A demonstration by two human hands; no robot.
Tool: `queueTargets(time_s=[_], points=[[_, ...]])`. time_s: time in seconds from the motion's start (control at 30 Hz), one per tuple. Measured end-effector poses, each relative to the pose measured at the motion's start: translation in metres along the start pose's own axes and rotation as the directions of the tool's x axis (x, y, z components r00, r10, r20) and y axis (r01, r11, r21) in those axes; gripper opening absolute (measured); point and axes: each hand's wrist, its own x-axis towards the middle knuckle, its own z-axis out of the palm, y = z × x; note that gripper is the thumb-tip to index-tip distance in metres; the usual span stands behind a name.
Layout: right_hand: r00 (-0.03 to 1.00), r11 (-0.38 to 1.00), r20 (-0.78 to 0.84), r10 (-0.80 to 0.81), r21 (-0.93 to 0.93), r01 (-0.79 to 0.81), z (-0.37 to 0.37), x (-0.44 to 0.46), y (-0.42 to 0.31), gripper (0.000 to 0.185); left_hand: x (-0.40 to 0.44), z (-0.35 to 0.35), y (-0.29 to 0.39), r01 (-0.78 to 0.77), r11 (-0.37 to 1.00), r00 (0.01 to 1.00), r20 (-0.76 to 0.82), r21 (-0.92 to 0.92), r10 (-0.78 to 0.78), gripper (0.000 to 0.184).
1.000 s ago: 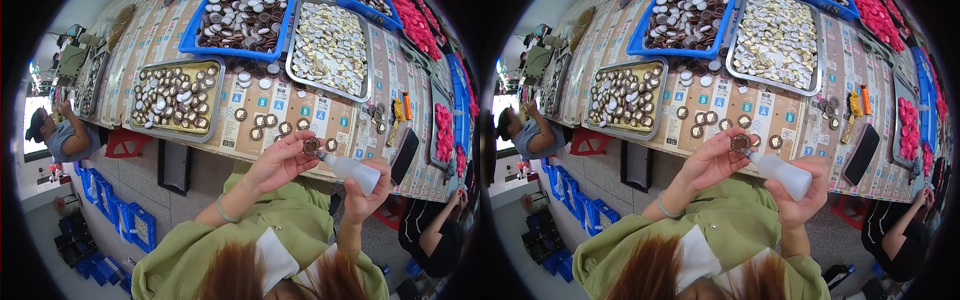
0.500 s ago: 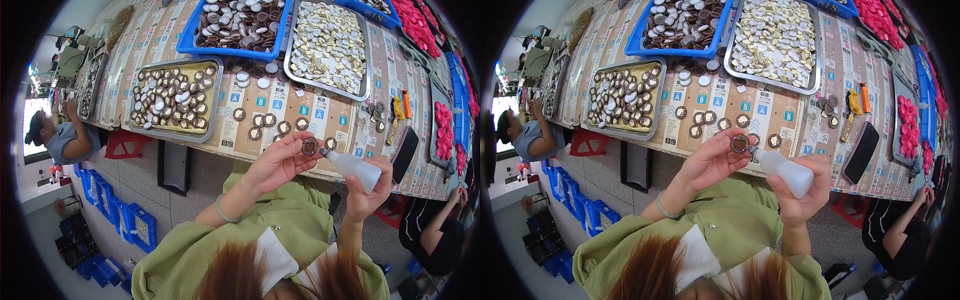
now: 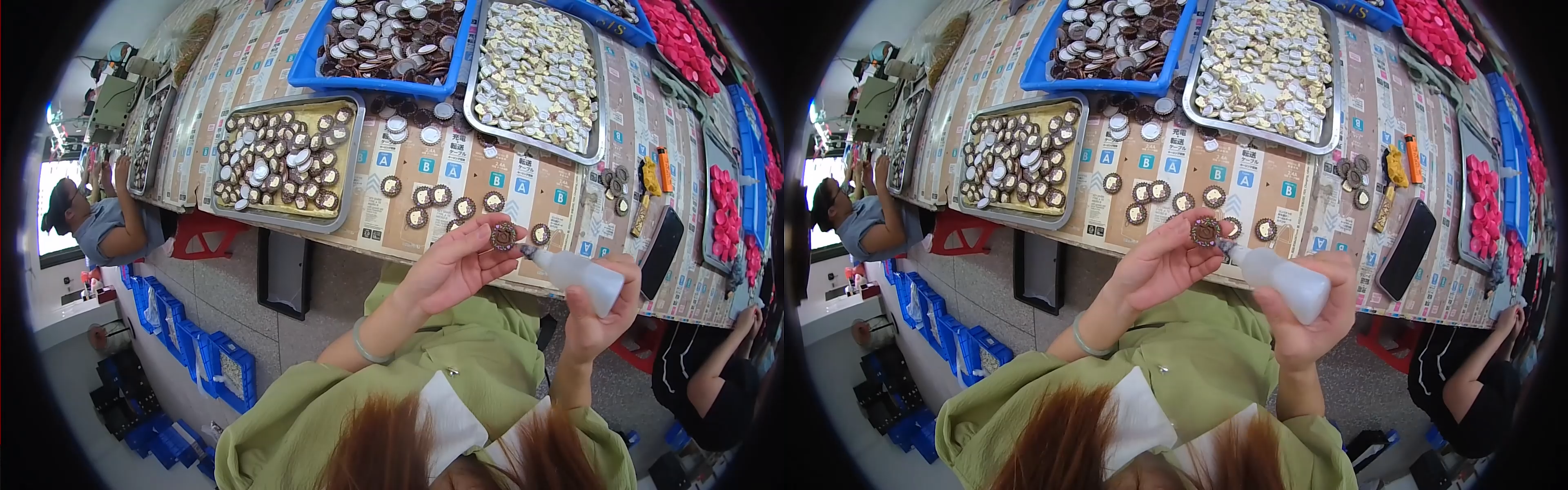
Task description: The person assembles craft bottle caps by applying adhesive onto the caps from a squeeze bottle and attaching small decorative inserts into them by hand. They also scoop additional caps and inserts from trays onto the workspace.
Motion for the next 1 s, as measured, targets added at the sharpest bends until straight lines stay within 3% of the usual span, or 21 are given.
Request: queueTargets(time_s=[0.07,0.1,0.17,0.2,0.27,0.4,0.47,0.5,0.53,0.57,0.6,0.63,0.67,0.73,0.93,1.0], points=[[0.974,0.968,-0.203,0.097,0.245,-0.046,0.001,0.001,0.005,0.033,-0.001,0.001,0.001,-0.005,1.000,0.999,-0.039,-0.011,0.004,0.027],[0.975,0.968,-0.200,0.097,0.246,-0.045,0.000,0.003,0.009,0.033,-0.002,0.001,0.002,-0.008,1.000,0.999,-0.039,-0.012,0.007,0.027],[0.896,0.909,-0.294,0.333,0.352,-0.222,-0.006,0.014,0.020,0.027,-0.002,-0.002,0.004,-0.016,0.999,0.998,-0.058,-0.036,0.014,0.028],[0.896,0.911,-0.297,0.329,0.349,-0.219,-0.009,0.019,0.032,0.027,-0.003,-0.006,0.006,-0.014,0.999,0.998,-0.054,-0.036,0.012,0.028],[0.926,0.948,-0.203,0.317,0.079,-0.308,-0.013,0.028,0.064,0.031,-0.003,-0.016,0.011,-0.018,0.997,0.999,-0.045,-0.074,0.015,0.033],[0.935,0.943,-0.154,0.318,-0.055,-0.330,-0.006,0.033,0.099,0.037,-0.007,-0.018,0.017,-0.046,0.995,0.998,-0.051,-0.083,0.042,0.033],[0.971,0.956,-0.173,0.167,-0.214,-0.203,0.001,0.032,0.100,0.038,-0.010,-0.018,0.022,-0.074,0.993,0.994,-0.084,-0.094,0.066,0.032],[0.971,0.956,-0.169,0.168,-0.213,-0.202,0.005,0.030,0.095,0.038,-0.011,-0.019,0.024,-0.078,0.992,0.994,-0.085,-0.095,0.070,0.032],[0.951,0.905,-0.293,-0.099,-0.425,-0.037,0.012,0.029,0.085,0.034,-0.012,-0.021,0.028,-0.094,0.992,0.991,-0.100,-0.083,0.085,0.030],[0.861,0.772,-0.344,-0.374,-0.630,0.084,0.019,0.028,0.077,0.030,-0.013,-0.022,0.030,-0.110,0.991,0.988,-0.116,-0.071,0.101,0.028],[0.863,0.774,-0.342,-0.372,-0.628,0.085,0.025,0.028,0.074,0.030,-0.013,-0.023,0.031,-0.113,0.991,0.987,-0.118,-0.072,0.104,0.028],[0.940,0.823,-0.122,-0.318,-0.528,0.209,0.032,0.031,0.072,0.027,-0.014,-0.023,0.032,-0.124,0.991,0.984,-0.138,-0.053,0.116,0.028],[0.954,0.868,0.112,-0.279,-0.396,0.300,0.040,0.033,0.071,0.024,-0.014,-0.023,0.032,-0.132,0.991,0.979,-0.158,-0.033,0.126,0.028],[0.950,0.887,0.263,-0.166,-0.381,0.260,0.070,0.048,0.075,0.018,-0.014,-0.022,0.032,-0.131,0.991,0.980,-0.150,-0.015,0.127,0.028],[0.913,0.649,0.387,-0.127,-0.664,0.372,0.107,0.076,0.100,0.015,-0.019,-0.019,0.028,-0.144,0.989,0.986,-0.084,-0.018,0.142,0.028],[0.940,0.723,0.325,-0.104,-0.625,0.295,0.102,0.073,0.099,0.015,-0.019,-0.021,0.028,-0.136,0.990,0.989,-0.071,-0.034,0.133,0.028]])
